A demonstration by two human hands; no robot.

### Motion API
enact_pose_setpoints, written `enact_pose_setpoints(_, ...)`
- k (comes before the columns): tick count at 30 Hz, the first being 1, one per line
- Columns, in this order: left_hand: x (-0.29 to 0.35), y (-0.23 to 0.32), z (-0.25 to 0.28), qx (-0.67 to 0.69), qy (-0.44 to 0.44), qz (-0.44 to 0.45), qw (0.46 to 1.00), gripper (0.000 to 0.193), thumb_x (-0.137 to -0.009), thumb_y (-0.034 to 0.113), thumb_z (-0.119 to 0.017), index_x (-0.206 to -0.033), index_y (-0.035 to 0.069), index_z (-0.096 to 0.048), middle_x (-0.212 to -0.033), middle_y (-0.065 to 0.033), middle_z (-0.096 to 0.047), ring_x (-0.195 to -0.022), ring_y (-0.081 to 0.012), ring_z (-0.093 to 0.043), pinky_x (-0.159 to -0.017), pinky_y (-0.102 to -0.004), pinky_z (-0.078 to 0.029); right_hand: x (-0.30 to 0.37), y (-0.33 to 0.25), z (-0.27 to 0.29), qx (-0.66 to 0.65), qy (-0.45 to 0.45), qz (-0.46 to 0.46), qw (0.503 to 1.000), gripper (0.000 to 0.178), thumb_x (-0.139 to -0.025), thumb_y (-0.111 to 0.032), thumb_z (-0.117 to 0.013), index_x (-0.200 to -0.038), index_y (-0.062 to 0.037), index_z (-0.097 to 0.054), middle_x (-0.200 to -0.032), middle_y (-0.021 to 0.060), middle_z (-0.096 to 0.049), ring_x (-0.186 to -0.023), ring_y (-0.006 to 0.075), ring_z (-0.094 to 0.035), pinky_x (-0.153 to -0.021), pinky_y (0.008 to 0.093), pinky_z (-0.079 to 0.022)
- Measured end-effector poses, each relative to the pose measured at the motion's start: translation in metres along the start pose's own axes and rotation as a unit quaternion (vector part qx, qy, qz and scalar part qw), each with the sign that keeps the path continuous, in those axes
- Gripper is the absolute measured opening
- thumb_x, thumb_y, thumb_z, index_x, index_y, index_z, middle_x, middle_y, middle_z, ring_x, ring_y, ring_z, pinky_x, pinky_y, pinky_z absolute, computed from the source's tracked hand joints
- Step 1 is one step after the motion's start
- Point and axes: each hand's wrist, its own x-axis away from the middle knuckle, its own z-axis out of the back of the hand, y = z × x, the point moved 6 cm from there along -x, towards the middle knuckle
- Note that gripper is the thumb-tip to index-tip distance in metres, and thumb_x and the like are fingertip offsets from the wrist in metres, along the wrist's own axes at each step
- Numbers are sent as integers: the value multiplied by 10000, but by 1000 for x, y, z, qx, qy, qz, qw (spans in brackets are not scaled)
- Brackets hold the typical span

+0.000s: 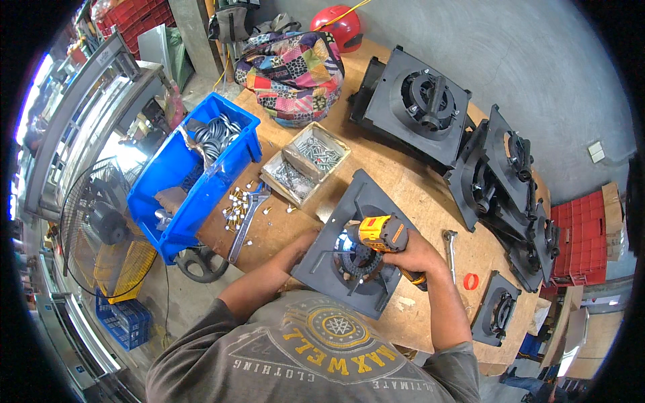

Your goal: The person assembles black plastic fan housings on a wooden workbench. They place circular fan components into housings, secure them with screws using a cordless drill, and tighten fasteners with a ratchet wrench. The person handles multiple housings sequentially, placing completed units aside.

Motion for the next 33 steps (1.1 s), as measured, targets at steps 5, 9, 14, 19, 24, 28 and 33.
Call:
enact_pose_setpoints(5, 1, 2, -3, 3, -3, 5, 1000, 367, -965, 264, -565, -1202, -12, -613, -1062, -131, -684, -880, -207, -676, -791, -361, -564, 1, 2, 0, -13, 0, -3, 1000, 526, -655, -197, -798, -1132, -27, -657, -1046, 184, -702, -996, 298, -677, -886, 373, -527)
enact_pose_setpoints(9, 1, 2, -4, 3, -7, 8, 1000, 376, -967, 277, -560, -1203, -11, -613, -1063, -131, -683, -885, -208, -675, -796, -363, -562, 0, 7, 0, -20, 10, -1, 1000, 521, -652, -200, -801, -1123, -27, -660, -1038, 182, -704, -987, 299, -679, -875, 369, -530)
enact_pose_setpoints(14, 1, 3, -6, 3, -8, 12, 1000, 388, -969, 292, -553, -1205, -10, -613, -1064, -132, -683, -891, -209, -674, -803, -365, -560, -1, 12, -2, -1, -6, -7, 1000, 516, -656, -209, -796, -1120, -28, -661, -1027, 182, -705, -979, 299, -680, -871, 368, -532)
enact_pose_setpoints(19, 2, 3, -7, 6, -7, 14, 1000, 400, -971, 307, -547, -1206, -9, -612, -1065, -132, -682, -897, -210, -672, -809, -367, -557, 0, 9, -2, -24, 1, 16, 1000, 514, -656, -215, -794, -1119, -34, -662, -1025, 181, -705, -973, 299, -682, -869, 370, -533)
enact_pose_setpoints(24, 4, 4, -8, 7, -4, 16, 1000, 412, -973, 323, -540, -1208, -8, -612, -1066, -132, -682, -903, -211, -671, -815, -369, -555, 0, 11, -2, -1, -5, -4, 1000, 519, -658, -210, -794, -1127, -34, -659, -1035, 179, -705, -979, 302, -679, -873, 367, -532)
enact_pose_setpoints(28, 5, 6, -6, 7, 1, 15, 1000, 422, -975, 335, -535, -1209, -7, -612, -1067, -133, -681, -908, -212, -670, -820, -370, -553, 1, 10, -1, -17, -6, -16, 1000, 533, -658, -210, -799, -1141, -37, -655, -1057, 182, -700, -996, 300, -675, -882, 364, -529)
enact_pose_setpoints(33, 6, 7, -5, 8, 6, 16, 1000, 434, -977, 350, -528, -1211, -7, -611, -1069, -133, -681, -914, -212, -669, -827, -372, -550, 1, 6, -1, -33, -10, -9, 999, 542, -656, -206, -804, -1150, -40, -654, -1069, 178, -699, -1006, 295, -673, -892, 361, -525)
